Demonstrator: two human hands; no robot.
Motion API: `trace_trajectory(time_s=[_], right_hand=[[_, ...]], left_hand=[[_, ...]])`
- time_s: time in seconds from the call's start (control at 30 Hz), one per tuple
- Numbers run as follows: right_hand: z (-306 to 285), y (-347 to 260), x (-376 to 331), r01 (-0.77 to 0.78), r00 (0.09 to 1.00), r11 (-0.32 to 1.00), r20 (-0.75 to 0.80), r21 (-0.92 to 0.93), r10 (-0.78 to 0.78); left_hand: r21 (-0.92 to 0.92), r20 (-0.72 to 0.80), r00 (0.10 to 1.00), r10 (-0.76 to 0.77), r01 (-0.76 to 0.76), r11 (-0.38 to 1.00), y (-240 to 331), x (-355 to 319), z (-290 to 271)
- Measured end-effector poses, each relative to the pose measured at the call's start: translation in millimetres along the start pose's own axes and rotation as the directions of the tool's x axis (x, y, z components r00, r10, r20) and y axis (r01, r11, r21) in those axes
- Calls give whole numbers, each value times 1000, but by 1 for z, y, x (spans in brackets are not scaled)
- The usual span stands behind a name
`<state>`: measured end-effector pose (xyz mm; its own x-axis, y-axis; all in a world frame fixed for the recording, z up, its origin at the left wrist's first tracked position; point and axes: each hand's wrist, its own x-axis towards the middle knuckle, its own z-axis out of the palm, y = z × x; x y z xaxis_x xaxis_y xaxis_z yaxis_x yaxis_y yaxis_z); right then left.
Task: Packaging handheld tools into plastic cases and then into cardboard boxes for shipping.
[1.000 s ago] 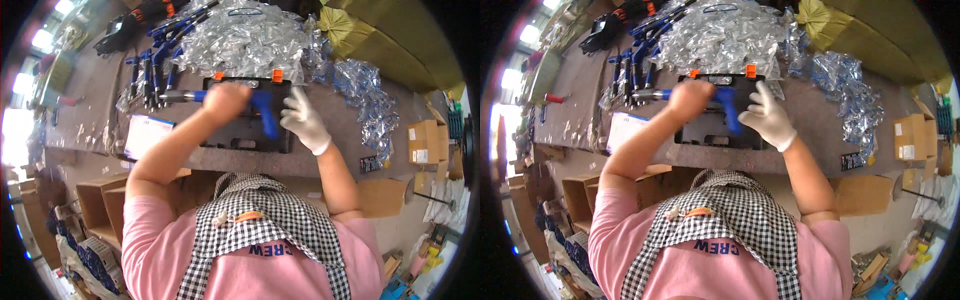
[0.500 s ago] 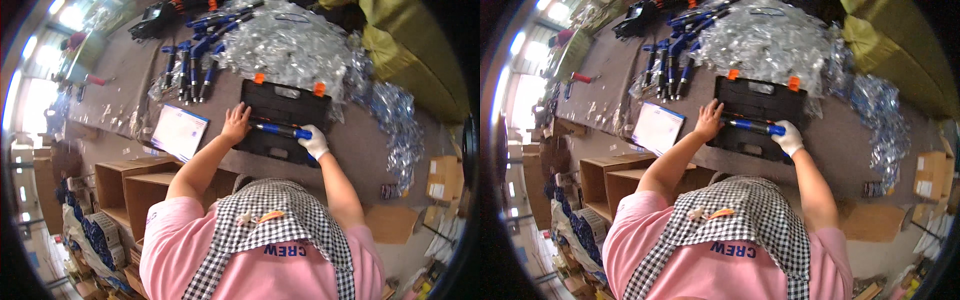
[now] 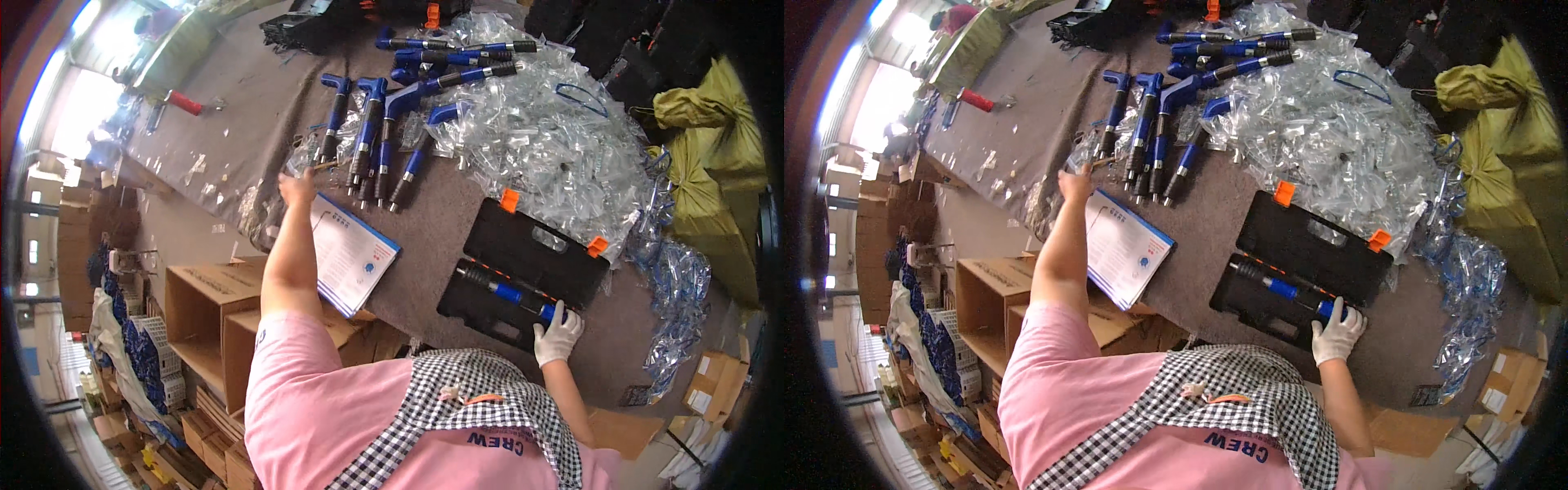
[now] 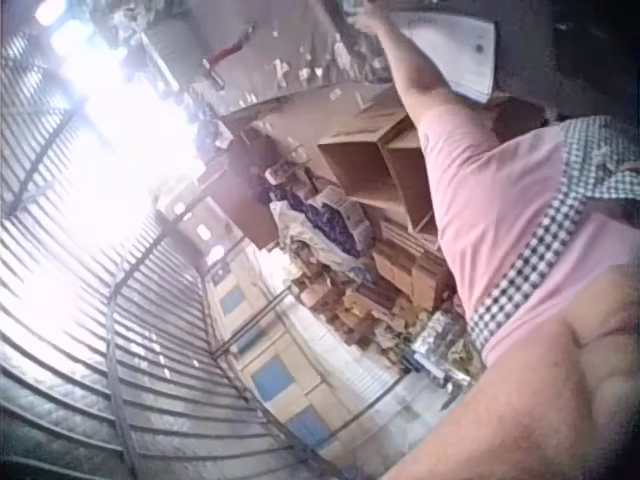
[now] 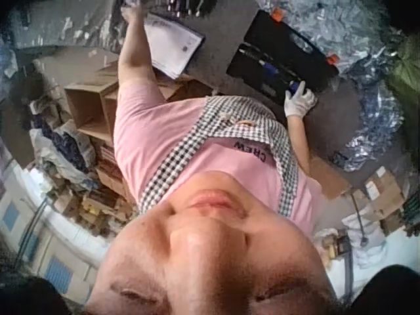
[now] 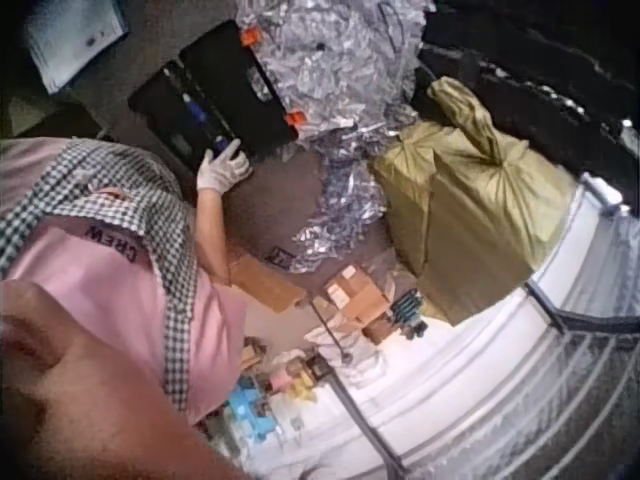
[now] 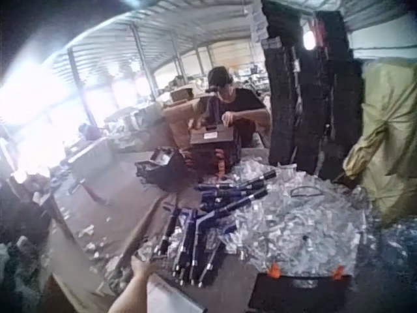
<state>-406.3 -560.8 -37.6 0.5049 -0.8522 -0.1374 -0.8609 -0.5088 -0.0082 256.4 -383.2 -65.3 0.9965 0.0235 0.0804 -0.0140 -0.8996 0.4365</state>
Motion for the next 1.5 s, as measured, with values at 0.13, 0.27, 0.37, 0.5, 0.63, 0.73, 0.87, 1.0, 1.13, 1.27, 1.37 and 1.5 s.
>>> trace_trajectory(time_s=[0.13,0.27,0.37,0.5,0.63,0.73,0.87,1.0,1.13,1.27,1.37,1.5], right_hand=[[8,-15,5,-53,994,995,88,-79,60],[18,-1,2,-18,998,998,-63,68,22],[18,-4,4,-30,997,996,-74,87,36],[20,-2,3,-41,994,993,-97,111,52],[15,1,7,-79,997,972,-5,220,82],[16,-3,8,-59,997,970,-30,235,68],[17,10,-1,-76,995,967,-43,243,89],[17,3,2,16,988,949,-150,314,33],[15,5,0,25,987,946,-157,325,28],[18,19,-3,8,989,952,-142,305,38],[10,8,4,-32,998,943,-33,333,46],[6,11,5,-29,998,944,-48,328,47]], left_hand=[[375,162,987,-21,-42,926,-11,59,14],[293,-238,809,538,-468,834,20,44,-7],[406,-128,323,938,-845,347,13,-12,-61],[233,816,298,496,-954,189,-61,-120,-62],[-27,697,389,602,-825,565,-92,-158,-71],[-117,574,534,620,-696,708,-95,-146,-87],[193,-12,998,59,-55,980,-70,-177,-79],[-225,450,782,-430,566,793,-191,-173,-13],[-183,395,737,-549,648,739,-121,-196,-44],[-174,329,714,-618,689,703,-77,-208,-10],[-312,420,762,-493,631,711,-119,-180,-3],[78,350,795,-495,502,861,-109,-183,1]])
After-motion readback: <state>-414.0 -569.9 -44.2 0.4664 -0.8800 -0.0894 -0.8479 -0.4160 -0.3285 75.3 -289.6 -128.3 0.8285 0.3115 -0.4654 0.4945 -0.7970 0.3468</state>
